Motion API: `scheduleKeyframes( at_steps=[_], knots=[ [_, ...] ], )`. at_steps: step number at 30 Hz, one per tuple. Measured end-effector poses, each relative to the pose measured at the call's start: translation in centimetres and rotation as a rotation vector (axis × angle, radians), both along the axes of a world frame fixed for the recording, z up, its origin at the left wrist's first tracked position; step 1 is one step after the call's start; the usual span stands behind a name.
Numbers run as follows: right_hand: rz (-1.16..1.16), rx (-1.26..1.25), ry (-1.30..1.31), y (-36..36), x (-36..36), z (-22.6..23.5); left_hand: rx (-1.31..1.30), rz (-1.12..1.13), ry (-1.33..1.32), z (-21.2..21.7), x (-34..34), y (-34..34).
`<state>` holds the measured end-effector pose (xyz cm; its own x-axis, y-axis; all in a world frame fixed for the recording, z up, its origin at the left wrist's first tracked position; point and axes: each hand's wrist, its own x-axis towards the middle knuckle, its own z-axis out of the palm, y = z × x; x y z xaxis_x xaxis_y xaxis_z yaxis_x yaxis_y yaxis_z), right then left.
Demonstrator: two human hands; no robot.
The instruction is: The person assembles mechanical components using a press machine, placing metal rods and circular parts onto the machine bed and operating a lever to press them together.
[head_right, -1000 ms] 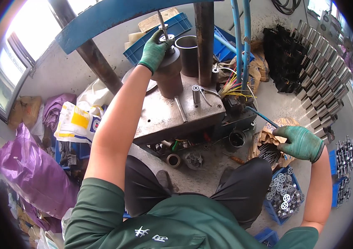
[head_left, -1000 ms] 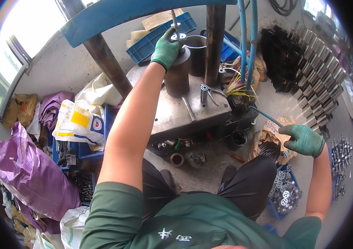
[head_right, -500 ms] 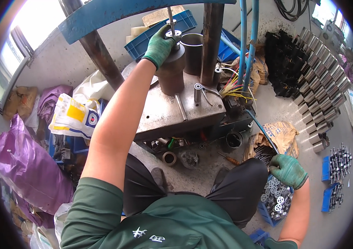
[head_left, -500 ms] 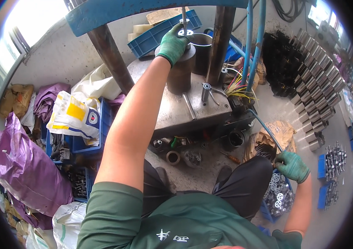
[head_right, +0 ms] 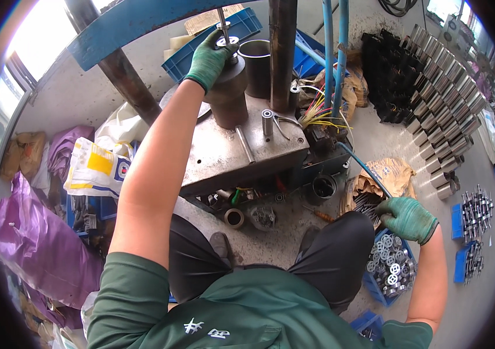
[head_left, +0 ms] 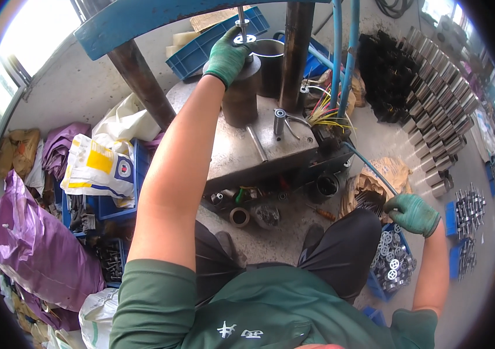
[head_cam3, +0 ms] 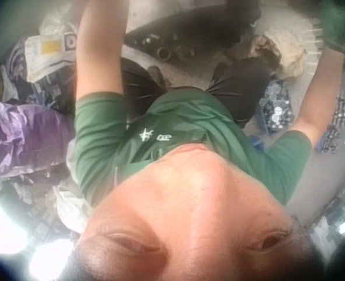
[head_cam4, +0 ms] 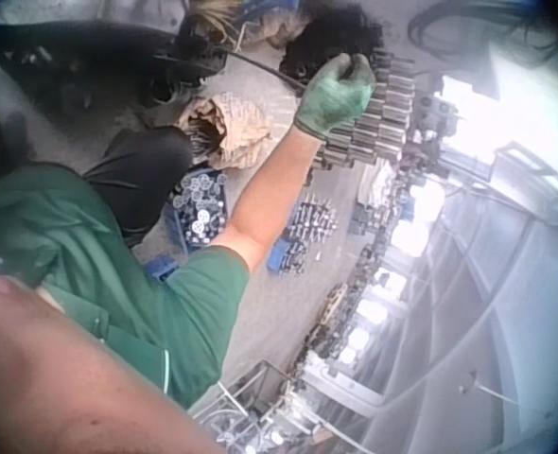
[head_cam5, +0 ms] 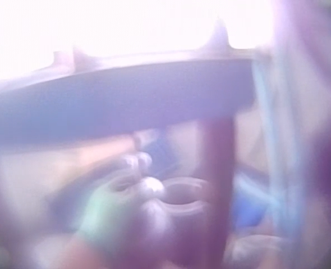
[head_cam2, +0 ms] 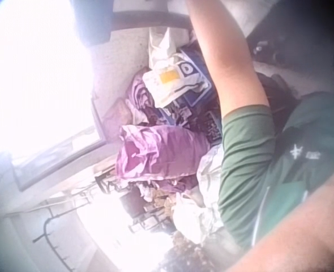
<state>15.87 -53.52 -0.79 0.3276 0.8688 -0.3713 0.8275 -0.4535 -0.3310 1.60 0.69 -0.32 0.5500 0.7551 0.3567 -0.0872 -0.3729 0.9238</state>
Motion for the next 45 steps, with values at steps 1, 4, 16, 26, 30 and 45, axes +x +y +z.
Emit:
scheduleKeyframes(
  at_steps=[1, 4, 16, 26, 30, 45],
  knots=[
    [-0.053, 0.041, 0.051, 0.2, 0.0, 0.3, -0.003, -0.003, 0.001, -0.2, -0.1, 0.4],
    [-0.029, 0.077, -0.007, -0.2, 0.4, -0.2, 0.005, 0.003, 0.011, -0.5, 0.0, 1.2],
    [-0.166, 0.978, -0.54, 6.8, 5.4, 3.2, -0.096, -0.098, -0.083, -0.1, -0.6, 0.7],
    [-0.27, 0.977, -0.535, 11.6, 10.9, 6.0, -0.084, -0.087, -0.093, -0.3, -0.3, 0.4],
    [-0.161, 0.84, -0.44, 5.9, 7.7, 3.3, -0.051, -0.058, -0.082, -0.4, -0.6, 0.9],
    [-0.142, 0.187, 0.018, -0.2, 0.1, -0.4, -0.074, -0.017, -0.04, 0.4, -0.9, -0.4]
  ],
)
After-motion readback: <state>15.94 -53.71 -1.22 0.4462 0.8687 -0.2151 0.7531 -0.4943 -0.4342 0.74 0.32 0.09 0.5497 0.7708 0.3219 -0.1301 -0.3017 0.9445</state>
